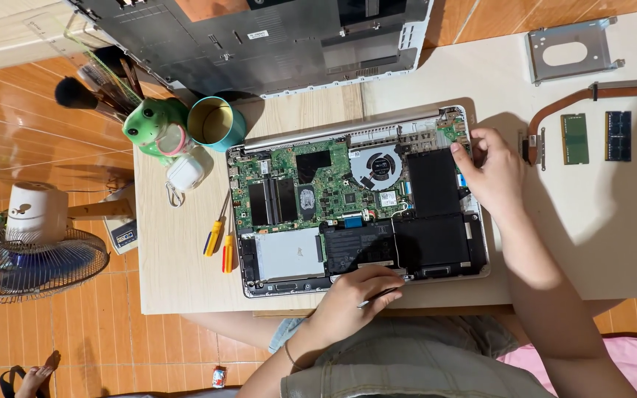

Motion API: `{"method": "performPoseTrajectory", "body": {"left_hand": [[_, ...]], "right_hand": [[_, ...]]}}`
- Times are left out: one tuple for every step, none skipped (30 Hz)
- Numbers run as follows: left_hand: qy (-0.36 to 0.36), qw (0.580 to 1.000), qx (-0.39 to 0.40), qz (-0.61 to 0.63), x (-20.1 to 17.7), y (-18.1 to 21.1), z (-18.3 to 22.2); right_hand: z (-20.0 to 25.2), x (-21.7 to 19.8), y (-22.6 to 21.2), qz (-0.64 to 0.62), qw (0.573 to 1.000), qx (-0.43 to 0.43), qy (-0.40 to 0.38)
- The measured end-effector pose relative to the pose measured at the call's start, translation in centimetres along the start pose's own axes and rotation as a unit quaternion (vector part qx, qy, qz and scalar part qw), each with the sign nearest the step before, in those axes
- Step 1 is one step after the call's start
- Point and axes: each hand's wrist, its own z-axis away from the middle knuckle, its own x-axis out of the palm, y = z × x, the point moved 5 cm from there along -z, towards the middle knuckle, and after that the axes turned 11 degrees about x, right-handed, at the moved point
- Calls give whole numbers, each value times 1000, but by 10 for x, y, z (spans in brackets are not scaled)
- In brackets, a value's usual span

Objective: The person removes and adjusts internal components such as the fan, battery, and motherboard of a laptop.

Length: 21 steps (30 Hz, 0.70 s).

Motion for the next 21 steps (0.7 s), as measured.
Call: {"method": "performPoseTrajectory", "body": {"left_hand": [[4, 1000, 7, -6, 1, 1, 0], [4, 1000, 6, -6, 2, 1, 0], [-6, 1000, 7, -15, 5, 1, 0], [-16, 1000, 8, -23, 7, 1, 1], [-15, 1000, 8, -23, 9, -1, 3], [-8, 998, 43, -50, 11, 0, 5], [-2, 994, 79, -77, 12, 1, 7], [-1, 994, 80, -77, 14, -1, 9], [3, 990, 103, -93, 16, 0, 12], [7, 986, 125, -108, 19, 1, 14], [8, 986, 124, -109, 22, -1, 17], [12, 981, 149, -126, 25, -2, 20], [17, 974, 173, -142, 28, -2, 23], [18, 974, 173, -143, 30, -2, 25], [30, 967, 188, -168, 31, 0, 27], [42, 959, 204, -193, 32, 1, 28], [42, 959, 205, -193, 33, 2, 29], [59, 969, 178, -163, 33, 0, 29], [75, 977, 152, -133, 33, -2, 29], [75, 976, 153, -133, 33, -1, 27], [84, 988, 98, -82, 32, -6, 26]], "right_hand": [[0, 0, 0, 2, 1000, -6, 5], [1, -1, -3, 2, 1000, -7, 4], [1, -1, -4, -3, 1000, 7, -5], [1, -2, -5, -7, 1000, 21, -13], [1, -2, -5, -7, 1000, 21, -14], [2, -2, -5, -7, 1000, 21, -13], [1, -2, -5, -7, 1000, 21, -12], [0, -1, -4, -7, 1000, 20, -11], [0, -1, -3, -3, 1000, 11, -7], [0, -1, -3, 1, 1000, 2, -2], [1, -2, -5, 1, 1000, 2, -3], [1, -3, -6, -3, 1000, 11, -9], [2, -4, -7, -7, 1000, 20, -14], [2, -3, -7, -7, 1000, 19, -15], [2, -3, -7, -6, 1000, 19, -14], [1, -3, -7, -5, 1000, 18, -12], [1, -2, -5, -5, 1000, 18, -12], [1, -1, -4, -1, 1000, 5, -5], [0, -1, -3, 2, 1000, -7, 2], [0, -2, -3, 3, 1000, -7, 2], [0, -2, -3, 4, 1000, -7, 1]]}}
